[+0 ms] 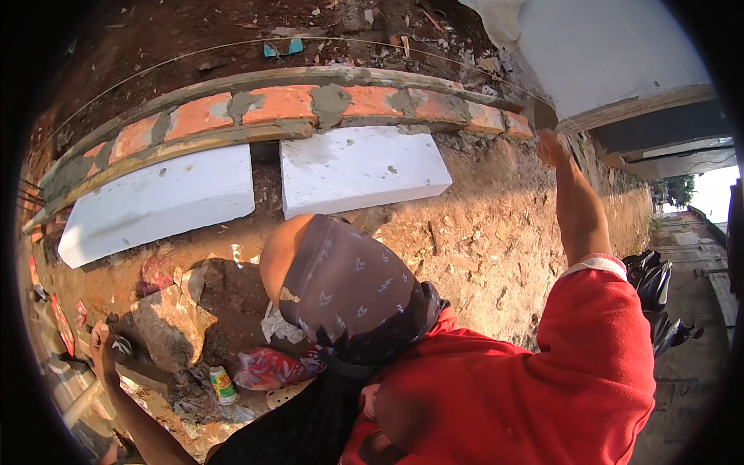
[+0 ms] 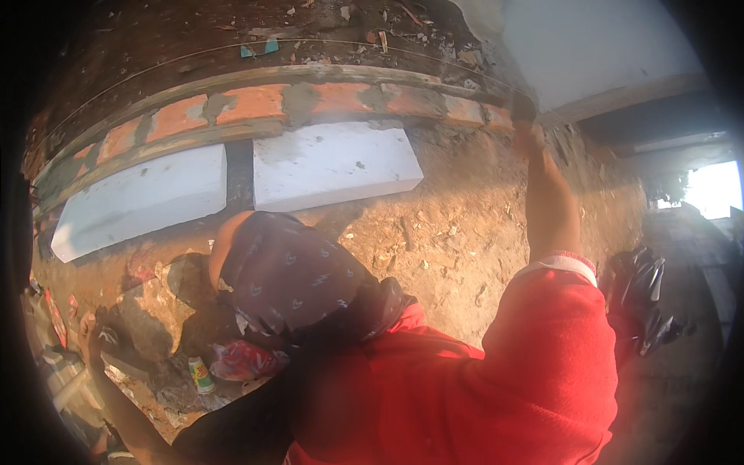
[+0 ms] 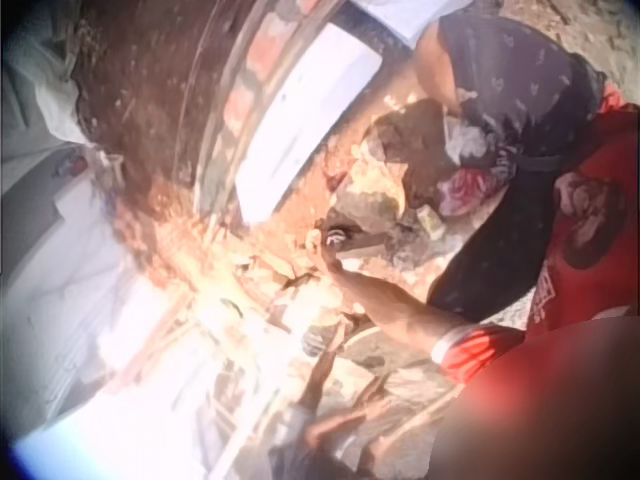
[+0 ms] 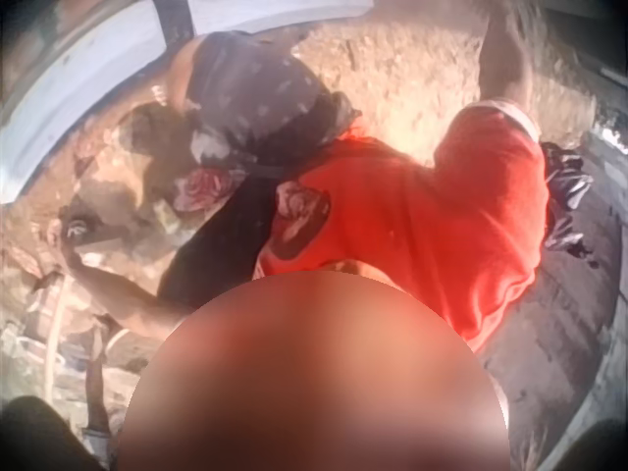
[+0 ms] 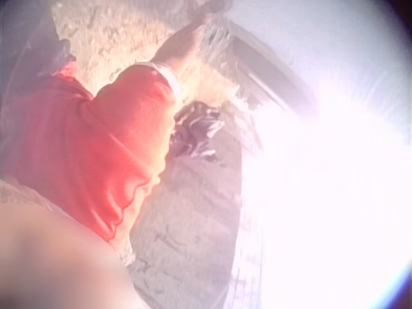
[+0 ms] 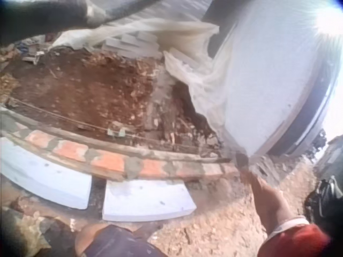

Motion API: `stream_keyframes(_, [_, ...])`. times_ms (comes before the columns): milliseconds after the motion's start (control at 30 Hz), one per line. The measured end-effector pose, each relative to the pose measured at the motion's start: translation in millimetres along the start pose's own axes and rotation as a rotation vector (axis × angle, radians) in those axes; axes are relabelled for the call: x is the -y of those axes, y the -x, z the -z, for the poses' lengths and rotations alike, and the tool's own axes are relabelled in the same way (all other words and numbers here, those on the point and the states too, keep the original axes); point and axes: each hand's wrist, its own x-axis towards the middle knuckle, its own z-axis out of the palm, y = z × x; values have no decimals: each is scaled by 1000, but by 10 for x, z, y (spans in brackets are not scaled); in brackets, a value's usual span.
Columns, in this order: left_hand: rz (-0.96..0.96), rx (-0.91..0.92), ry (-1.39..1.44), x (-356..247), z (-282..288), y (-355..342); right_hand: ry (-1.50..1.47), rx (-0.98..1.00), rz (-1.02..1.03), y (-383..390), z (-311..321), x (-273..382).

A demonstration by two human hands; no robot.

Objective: The person scoops mortar from a bucket with a trowel and applies it to a partially built brick wall. They then place a white rectangular block onto the mortar bed and tap it into position.

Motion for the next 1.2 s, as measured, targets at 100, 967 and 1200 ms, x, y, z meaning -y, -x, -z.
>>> stream_keyframes(100, [-18,74,46,2,-25,50,200,-141,459,-262,-99,-184])
stream_keyframes(967, [-99,-42,-107,-564,-370,358,134,601,1128,2729,-1961,5185])
stream_keyframes(1200, [-69,-62,-701,-197,-171,463,201,724,1803,3994,-3042,7341])
